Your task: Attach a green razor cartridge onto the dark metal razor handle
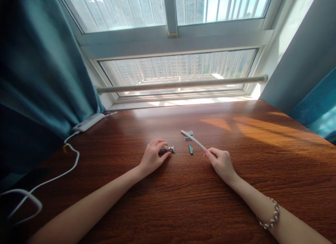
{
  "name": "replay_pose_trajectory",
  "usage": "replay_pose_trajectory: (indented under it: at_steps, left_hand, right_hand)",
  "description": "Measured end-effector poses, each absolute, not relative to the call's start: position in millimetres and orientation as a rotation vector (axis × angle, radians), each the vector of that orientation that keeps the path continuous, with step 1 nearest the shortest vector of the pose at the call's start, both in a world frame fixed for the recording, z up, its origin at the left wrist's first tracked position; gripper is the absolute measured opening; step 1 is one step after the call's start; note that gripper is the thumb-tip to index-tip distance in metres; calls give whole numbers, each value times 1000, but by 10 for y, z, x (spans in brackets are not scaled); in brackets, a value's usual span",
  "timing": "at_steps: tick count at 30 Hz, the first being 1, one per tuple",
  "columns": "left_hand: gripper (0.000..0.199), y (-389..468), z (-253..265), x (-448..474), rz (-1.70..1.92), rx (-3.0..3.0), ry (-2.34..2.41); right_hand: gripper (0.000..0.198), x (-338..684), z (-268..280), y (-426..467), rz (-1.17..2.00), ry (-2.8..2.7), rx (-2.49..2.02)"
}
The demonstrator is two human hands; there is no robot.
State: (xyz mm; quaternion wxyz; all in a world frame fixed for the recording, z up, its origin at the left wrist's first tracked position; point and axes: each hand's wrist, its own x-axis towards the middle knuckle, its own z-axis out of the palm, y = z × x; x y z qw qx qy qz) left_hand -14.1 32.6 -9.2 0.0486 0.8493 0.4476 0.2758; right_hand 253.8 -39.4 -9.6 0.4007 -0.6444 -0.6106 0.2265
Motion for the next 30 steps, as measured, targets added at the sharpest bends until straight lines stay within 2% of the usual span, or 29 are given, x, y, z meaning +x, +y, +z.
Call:
replay_pose_trajectory:
  at_steps: [3,7,14,23,30]
  left_hand:
    - [25,284,-62,-84,924,2649,1212]
    - [33,233,-76,114,861,2686,1061]
    - [43,183,-126,575,773,2689,1199]
    - [27,274,-188,737,811,2532,1177]
    - [36,266,98,430,1122,2144,870]
  right_hand:
    - [38,2545,-102,-394,645,-1449,-1584]
    - [37,2557,-123,-382,694,-1381,-1544]
    - [36,2564,-111,-392,652,-1374,-1538]
    - [36,2560,-90,-394,619,-1385,-1535]
    - [34,2553,-46,-425,641,-1425,-1492]
